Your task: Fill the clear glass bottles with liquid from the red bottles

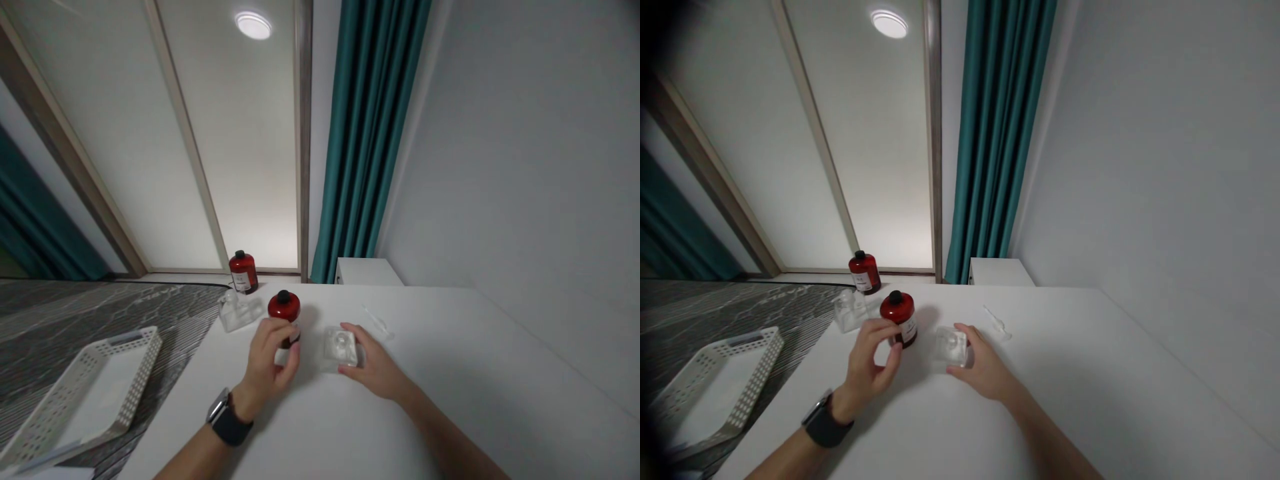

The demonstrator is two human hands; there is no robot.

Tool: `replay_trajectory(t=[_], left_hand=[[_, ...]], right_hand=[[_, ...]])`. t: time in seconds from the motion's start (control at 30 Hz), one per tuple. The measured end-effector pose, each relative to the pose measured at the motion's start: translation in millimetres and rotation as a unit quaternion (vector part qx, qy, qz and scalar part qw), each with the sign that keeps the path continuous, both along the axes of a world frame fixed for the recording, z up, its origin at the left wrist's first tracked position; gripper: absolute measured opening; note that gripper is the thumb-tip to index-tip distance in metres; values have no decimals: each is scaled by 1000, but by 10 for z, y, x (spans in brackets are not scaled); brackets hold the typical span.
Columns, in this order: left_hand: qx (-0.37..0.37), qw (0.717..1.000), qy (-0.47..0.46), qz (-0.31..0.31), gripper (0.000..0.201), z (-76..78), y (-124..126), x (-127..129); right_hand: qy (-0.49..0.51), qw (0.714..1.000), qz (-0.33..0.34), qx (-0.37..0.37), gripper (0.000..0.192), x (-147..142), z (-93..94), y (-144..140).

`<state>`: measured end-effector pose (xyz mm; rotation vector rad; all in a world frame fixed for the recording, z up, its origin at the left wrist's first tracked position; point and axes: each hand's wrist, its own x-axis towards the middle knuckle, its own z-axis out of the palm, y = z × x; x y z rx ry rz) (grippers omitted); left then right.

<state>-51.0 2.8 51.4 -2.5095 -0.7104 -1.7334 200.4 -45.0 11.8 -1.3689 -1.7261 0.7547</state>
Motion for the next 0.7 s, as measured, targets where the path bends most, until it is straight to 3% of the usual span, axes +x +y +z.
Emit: replay_trajectory(t=[0.1, 0.2, 0.33, 0.47, 0.53, 0.7], left_hand=[[30, 986, -99, 131, 54, -82, 132, -20], [-20, 976, -135, 170, 69, -188, 278, -31], [-159, 967, -139, 141, 77, -294, 385, -20], [-314, 929, -169, 97, 91, -379, 425, 52], [-356, 915, -176, 67, 94, -412, 451, 87], [-394, 908, -137, 23, 65, -439, 512, 90]], right_hand=[[-13, 999, -49, 19, 73, 105, -28, 121], [-28, 995, -90, 45, 72, 207, -68, 258], [-17, 991, -122, 56, 73, 287, -151, 387], [-13, 991, -122, 54, 76, 308, -233, 442], [-15, 991, -121, 55, 75, 308, -268, 457], [-33, 987, -123, 103, 73, 302, -268, 437]])
